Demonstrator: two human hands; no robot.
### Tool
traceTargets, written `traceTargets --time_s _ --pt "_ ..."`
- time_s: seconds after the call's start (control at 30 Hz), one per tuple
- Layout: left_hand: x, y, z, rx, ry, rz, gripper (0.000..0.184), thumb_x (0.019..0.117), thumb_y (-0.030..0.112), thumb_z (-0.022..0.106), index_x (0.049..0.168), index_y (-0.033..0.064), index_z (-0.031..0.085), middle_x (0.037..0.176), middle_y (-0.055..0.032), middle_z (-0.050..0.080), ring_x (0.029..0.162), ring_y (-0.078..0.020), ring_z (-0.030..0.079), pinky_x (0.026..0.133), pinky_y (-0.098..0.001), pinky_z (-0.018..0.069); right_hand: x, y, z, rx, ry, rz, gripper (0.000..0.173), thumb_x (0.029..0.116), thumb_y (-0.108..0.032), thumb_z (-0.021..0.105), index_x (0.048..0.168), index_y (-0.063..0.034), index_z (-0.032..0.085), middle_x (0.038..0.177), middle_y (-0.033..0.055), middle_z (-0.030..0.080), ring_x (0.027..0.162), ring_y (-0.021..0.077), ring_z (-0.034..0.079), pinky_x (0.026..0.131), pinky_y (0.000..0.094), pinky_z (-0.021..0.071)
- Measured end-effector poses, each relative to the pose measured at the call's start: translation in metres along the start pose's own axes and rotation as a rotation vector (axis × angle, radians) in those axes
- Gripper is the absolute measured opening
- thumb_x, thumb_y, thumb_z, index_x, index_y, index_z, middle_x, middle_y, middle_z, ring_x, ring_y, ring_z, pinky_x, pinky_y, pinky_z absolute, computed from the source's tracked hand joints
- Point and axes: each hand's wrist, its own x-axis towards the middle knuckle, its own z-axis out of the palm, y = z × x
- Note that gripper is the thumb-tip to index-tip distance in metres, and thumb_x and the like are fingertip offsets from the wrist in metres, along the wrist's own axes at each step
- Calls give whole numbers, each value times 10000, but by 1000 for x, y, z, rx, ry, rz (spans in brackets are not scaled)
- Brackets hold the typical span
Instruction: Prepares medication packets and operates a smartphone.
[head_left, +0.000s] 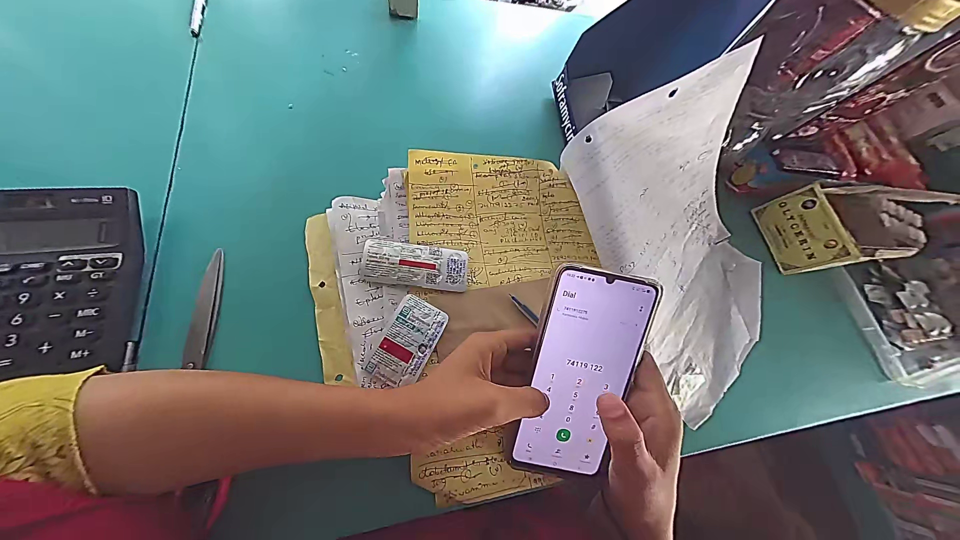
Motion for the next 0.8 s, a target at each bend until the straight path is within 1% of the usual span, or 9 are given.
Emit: traceTargets --time_s 0.07,0.1,0.13,0.2,0.27,0.5,0.57,0.7,0.8 --pt "0 0 -1 -3 -3 -3 402 926 -129 515 1301 18 518 1111 41 701 1012 -13 684 915 -205 566 0 1 -2 0 -10 -21 558 999 -475 563 1300 -15 469 1126 -150 695 1015 -50 678 868 154 587" --pt "0 0 -1 -10 2 -2 402 919 -130 520 1291 23 524 1104 43 706 1007 -15 688 912 -207 569 0 2 -3 13 -21 -30 542 1009 -456 549 1313 -16 464 1144 -148 693 1029 -45 675 883 160 585" --pt "-1 0 -1 -14 9 0 400 915 -130 520 1282 30 531 1096 47 708 1001 -14 689 910 -208 570 -1 3 -4 37 -31 -36 507 1016 -414 541 1328 -23 462 1159 -147 694 1040 -37 675 892 168 583" --pt "-1 -1 -1 -17 22 3 386 913 -122 514 1263 38 546 1084 55 712 995 -12 690 906 -212 571 -2 3 -5 83 -39 -29 435 996 -302 529 1333 -36 458 1155 -154 697 1037 -27 679 891 177 584" --pt "0 -2 0 -11 36 -3 375 925 -106 508 1269 35 557 1087 45 721 998 -21 695 911 -217 573 -2 4 -5 83 -41 -27 412 979 -243 517 1323 -26 453 1142 -152 700 1027 -29 682 881 175 586" --pt "-1 -1 1 -5 58 -9 348 942 -90 485 1255 38 569 1053 49 727 967 -18 699 891 -210 576 -4 7 -6 56 -52 -64 446 970 -244 548 1322 8 436 1167 -131 688 1044 -28 676 894 177 586" --pt "-1 -1 1 -9 50 -11 361 944 -93 486 1272 37 564 1067 43 731 975 -24 703 896 -215 579 -4 7 -6 44 -51 -67 452 963 -243 556 1315 12 436 1158 -126 694 1034 -31 679 883 173 588" --pt "-1 -1 0 -5 51 -13 372 939 -97 501 1282 32 561 1082 32 728 985 -32 704 901 -220 580 -4 7 -6 39 -58 -68 483 958 -252 550 1325 33 419 1170 -113 688 1051 -29 673 897 174 583" --pt "-1 -1 1 -1 56 -19 376 929 -109 523 1276 30 559 1081 25 726 987 -39 704 898 -218 580 -5 9 -8 33 -56 -54 551 956 -297 582 1356 42 412 1195 -86 685 1076 -5 671 921 200 584"
